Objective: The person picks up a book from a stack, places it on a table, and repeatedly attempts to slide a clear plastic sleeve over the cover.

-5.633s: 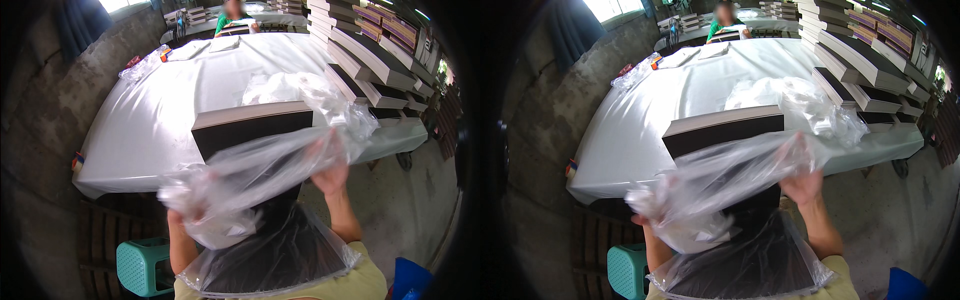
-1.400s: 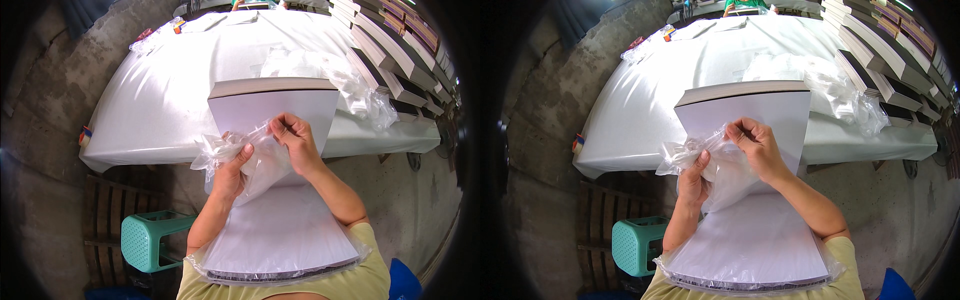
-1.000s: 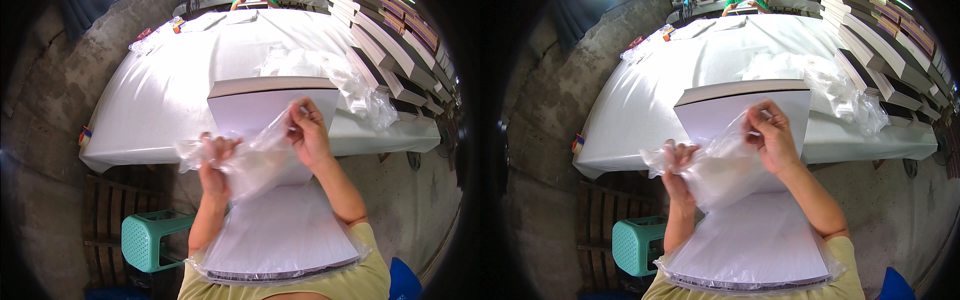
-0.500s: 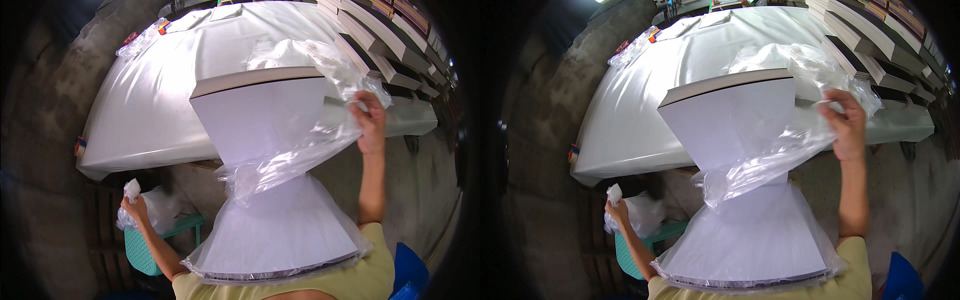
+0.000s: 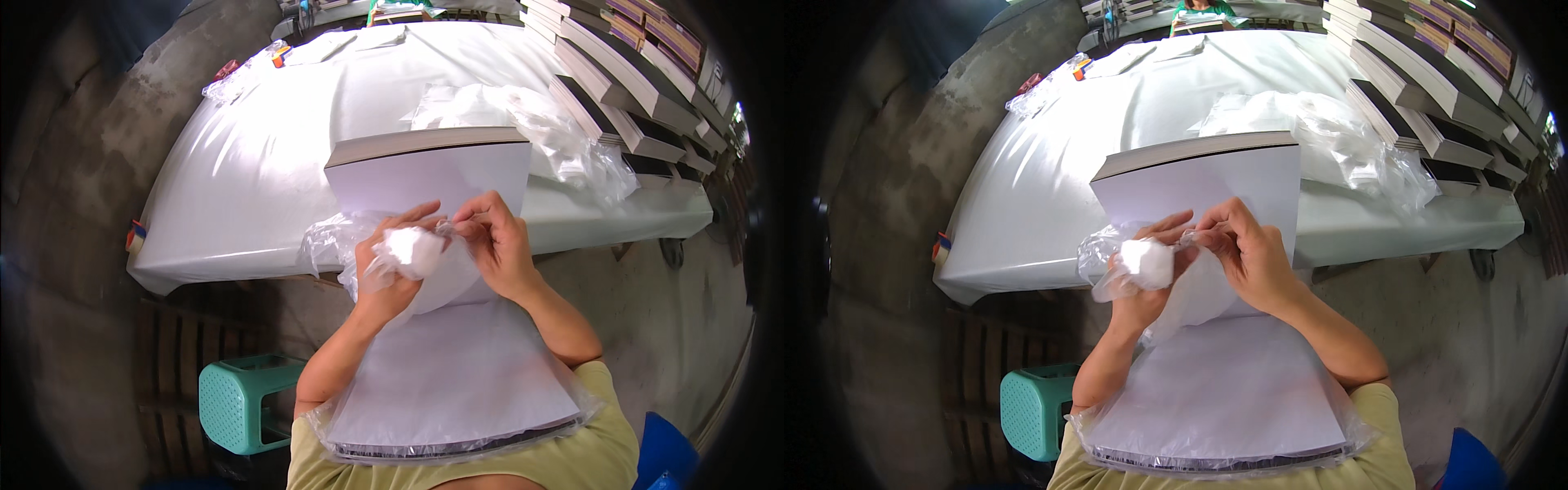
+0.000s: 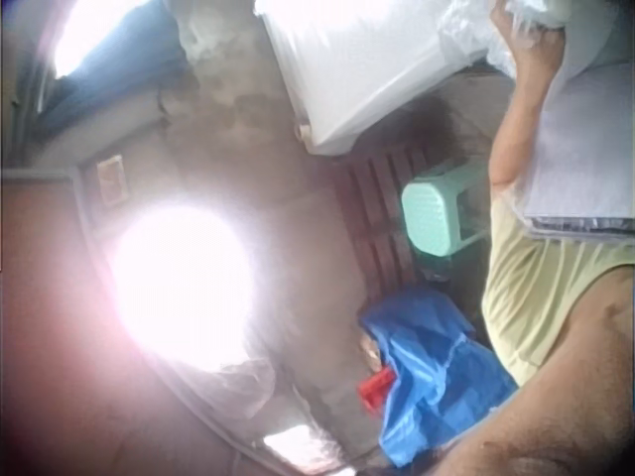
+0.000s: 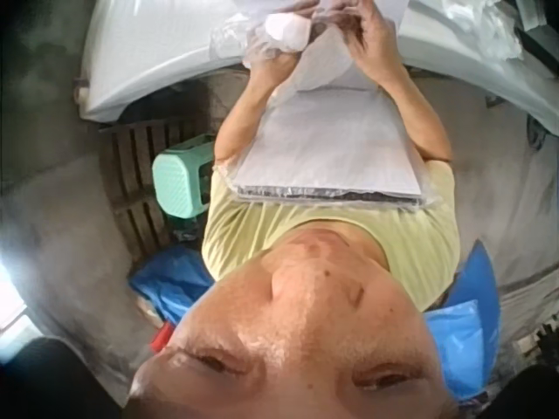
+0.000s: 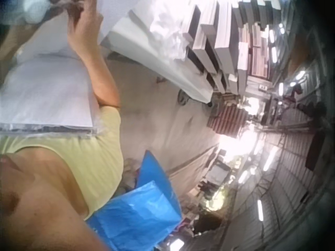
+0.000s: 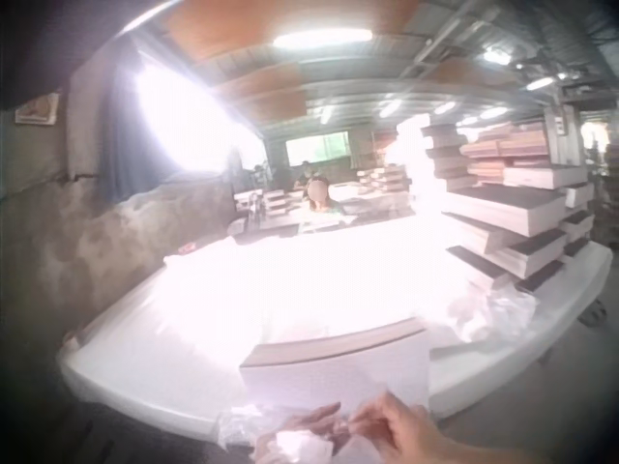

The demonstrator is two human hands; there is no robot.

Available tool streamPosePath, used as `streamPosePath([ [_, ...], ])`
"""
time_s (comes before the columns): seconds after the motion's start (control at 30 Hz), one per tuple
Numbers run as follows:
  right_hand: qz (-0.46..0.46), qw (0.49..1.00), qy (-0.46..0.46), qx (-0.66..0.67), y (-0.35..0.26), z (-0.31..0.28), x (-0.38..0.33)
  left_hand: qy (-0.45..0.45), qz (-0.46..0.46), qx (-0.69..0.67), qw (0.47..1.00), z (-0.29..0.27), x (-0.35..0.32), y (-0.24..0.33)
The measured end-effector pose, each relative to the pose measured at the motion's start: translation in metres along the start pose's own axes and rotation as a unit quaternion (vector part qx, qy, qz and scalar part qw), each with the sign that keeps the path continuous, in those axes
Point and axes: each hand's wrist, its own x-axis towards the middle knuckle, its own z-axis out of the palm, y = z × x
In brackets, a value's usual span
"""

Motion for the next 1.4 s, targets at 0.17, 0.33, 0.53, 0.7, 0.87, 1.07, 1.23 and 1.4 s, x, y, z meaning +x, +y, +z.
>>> streamPosePath([
  [0.17, 0.055, 0.989, -0.059, 0.126, 0.012, -0.006, -0.002, 0.050, -0.082, -0.122, 0.988, 0.006, -0.003, 0.001],
  [0.33, -0.079, 0.995, -0.021, 0.055, 0.028, -0.003, 0.003, -0.024, -0.264, -0.391, 0.881, -0.008, -0.005, -0.001],
  [0.53, 0.224, 0.750, -0.091, 0.615, 0.008, -0.013, 0.002, -0.137, -0.077, 0.030, 0.987, -0.012, -0.002, 0.006],
  [0.7, 0.178, 0.912, -0.169, 0.328, 0.024, -0.016, 0.002, -0.016, -0.088, -0.067, 0.994, -0.007, -0.005, -0.003],
  [0.87, -0.049, 0.881, -0.309, 0.355, 0.037, -0.029, 0.001, 0.137, -0.325, -0.395, 0.848, -0.023, -0.016, -0.009],
  [1.07, -0.163, 0.697, -0.498, 0.490, 0.040, -0.044, 0.002, 0.304, -0.228, -0.610, 0.695, -0.107, -0.041, -0.060],
  [1.23, 0.060, 0.769, -0.101, 0.629, 0.042, -0.060, -0.024, 0.060, -0.081, -0.613, 0.783, -0.066, -0.028, -0.022],
  [1.4, 0.099, 0.761, -0.031, 0.641, 0.031, -0.066, -0.014, -0.185, -0.102, -0.254, 0.944, -0.050, -0.062, -0.036],
])
